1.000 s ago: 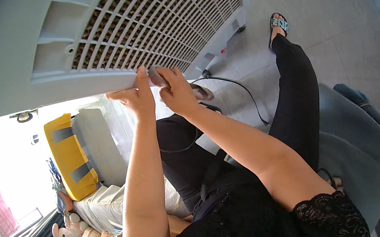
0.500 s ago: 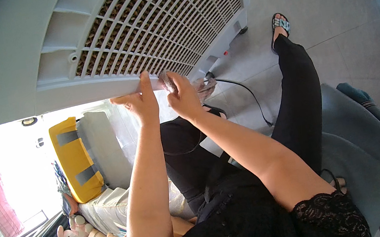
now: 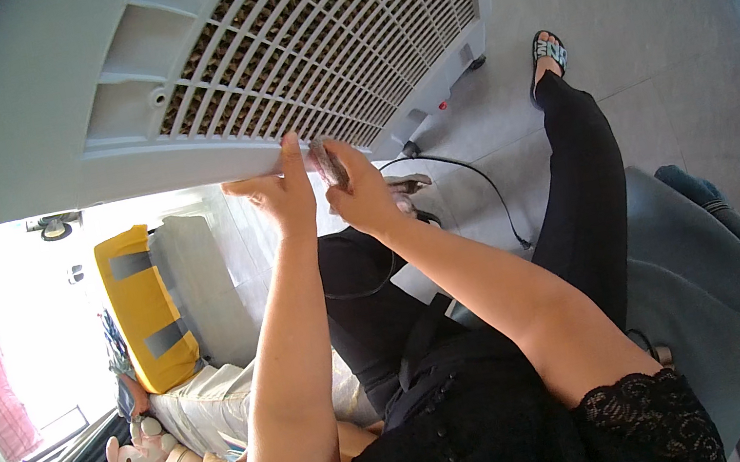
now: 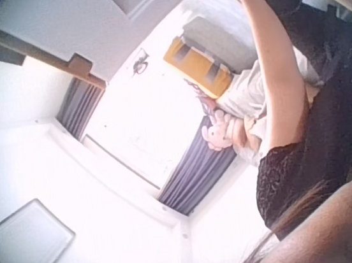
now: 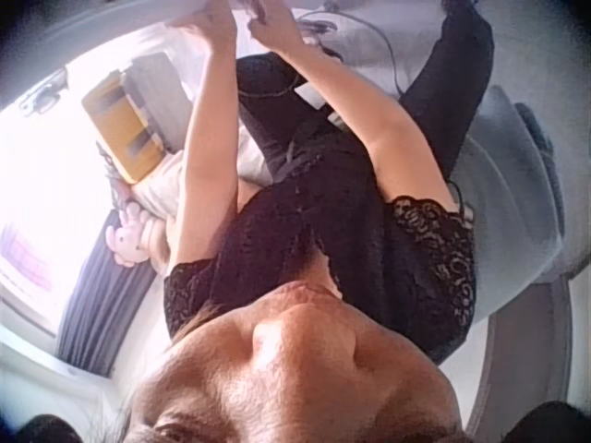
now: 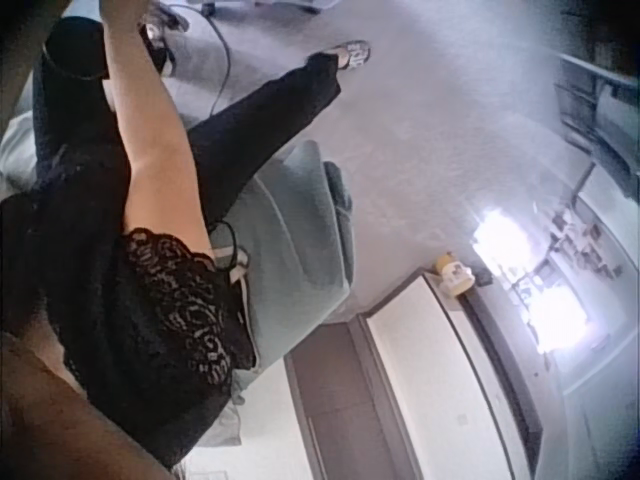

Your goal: The person sits on the floor and wipes the front grille of a portable air cooler with a cloth. They repeatedly rub the cloth across the grille surface, occasionally adjusting the cloth and repositioning their hands to reach different sections.

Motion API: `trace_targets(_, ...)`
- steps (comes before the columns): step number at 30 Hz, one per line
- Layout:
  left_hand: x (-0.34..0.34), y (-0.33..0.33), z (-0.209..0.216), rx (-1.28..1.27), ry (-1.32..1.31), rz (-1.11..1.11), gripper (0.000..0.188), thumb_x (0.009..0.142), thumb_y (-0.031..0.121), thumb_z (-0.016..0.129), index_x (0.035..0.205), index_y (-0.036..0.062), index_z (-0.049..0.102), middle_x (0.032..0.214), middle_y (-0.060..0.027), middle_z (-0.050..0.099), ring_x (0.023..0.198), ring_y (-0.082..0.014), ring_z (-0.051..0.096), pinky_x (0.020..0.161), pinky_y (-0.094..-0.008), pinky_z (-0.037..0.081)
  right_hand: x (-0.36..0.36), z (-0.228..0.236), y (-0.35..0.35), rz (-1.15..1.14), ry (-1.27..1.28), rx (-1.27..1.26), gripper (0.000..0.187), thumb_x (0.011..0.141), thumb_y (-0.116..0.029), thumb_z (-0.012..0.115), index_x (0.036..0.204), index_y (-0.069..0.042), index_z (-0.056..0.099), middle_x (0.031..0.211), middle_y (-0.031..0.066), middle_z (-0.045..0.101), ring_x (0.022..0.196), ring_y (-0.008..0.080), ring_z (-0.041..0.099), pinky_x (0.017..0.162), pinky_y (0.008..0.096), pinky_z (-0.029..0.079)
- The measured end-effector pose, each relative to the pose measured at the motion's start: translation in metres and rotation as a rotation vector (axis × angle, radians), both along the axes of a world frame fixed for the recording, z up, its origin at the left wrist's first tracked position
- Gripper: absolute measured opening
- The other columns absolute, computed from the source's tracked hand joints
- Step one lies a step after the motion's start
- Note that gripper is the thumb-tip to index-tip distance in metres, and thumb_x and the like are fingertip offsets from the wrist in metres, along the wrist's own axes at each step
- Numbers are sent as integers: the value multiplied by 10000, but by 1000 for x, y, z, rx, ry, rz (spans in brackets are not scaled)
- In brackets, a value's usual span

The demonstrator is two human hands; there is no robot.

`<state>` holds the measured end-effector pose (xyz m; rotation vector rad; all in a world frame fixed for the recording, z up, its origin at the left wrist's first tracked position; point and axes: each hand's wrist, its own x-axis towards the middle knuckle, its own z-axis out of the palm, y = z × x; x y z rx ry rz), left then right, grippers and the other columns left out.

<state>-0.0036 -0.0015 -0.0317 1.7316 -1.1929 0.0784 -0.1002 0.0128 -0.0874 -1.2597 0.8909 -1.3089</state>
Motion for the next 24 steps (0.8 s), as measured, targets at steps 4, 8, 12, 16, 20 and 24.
trace_targets(4, 4, 1, -1, -3, -66, 22, 900, 777, 356, 791, 1254, -75, 161, 1164, -251, 348, 1091, -342, 421, 931, -489, 392, -2, 0, -6, -51, -32, 90, 575, 728, -15, 565, 1295, -57, 479, 1066, 241, 537, 959, 422, 553, 842, 463, 461)
trace_targets(8, 5, -1, -5, -39, -27, -12, 886, 781, 356, 784, 1267, -57, 169, 1171, -256, 350, 1110, -348, 423, 930, -491, 396, -2, 1, -16, 46, 61, 99, 582, 730, -20, 576, 1303, -54, 483, 1072, 244, 537, 958, 420, 558, 837, 460, 465)
trace_targets(12, 2, 0, 0, 12, 3, -19, 995, 772, 365, 791, 1311, -113, 105, 1210, -273, 323, 1145, -347, 400, 976, -480, 374, -4, 0, -27, 28, -9, 205, 570, 726, -27, 591, 1289, -43, 503, 1121, 248, 551, 1021, 431, 556, 903, 452, 459)
trace_targets(16, 0, 3, 4, 31, 12, -16, 993, 779, 374, 785, 1317, -106, 103, 1232, -277, 304, 1158, -343, 383, 985, -483, 360, -3, 2, -19, 125, -45, 266, 567, 725, -18, 586, 1286, -34, 510, 1168, 230, 572, 1073, 414, 564, 945, 420, 454)
trace_targets(20, 1, 1, 2, -20, -23, -43, 971, 786, 370, 780, 1315, -97, 114, 1231, -269, 302, 1160, -335, 371, 986, -481, 353, -2, -1, -27, 14, -52, 243, 566, 724, -5, 577, 1286, -39, 514, 1144, 211, 603, 1071, 390, 580, 930, 404, 466)
trace_targets(24, 3, 0, -1, -32, -72, -54, 936, 793, 366, 774, 1299, -90, 132, 1213, -256, 309, 1148, -334, 376, 978, -479, 357, -9, 14, -16, 171, -129, 302, 567, 720, -6, 580, 1282, -35, 508, 1068, 208, 631, 1016, 368, 610, 899, 388, 478)
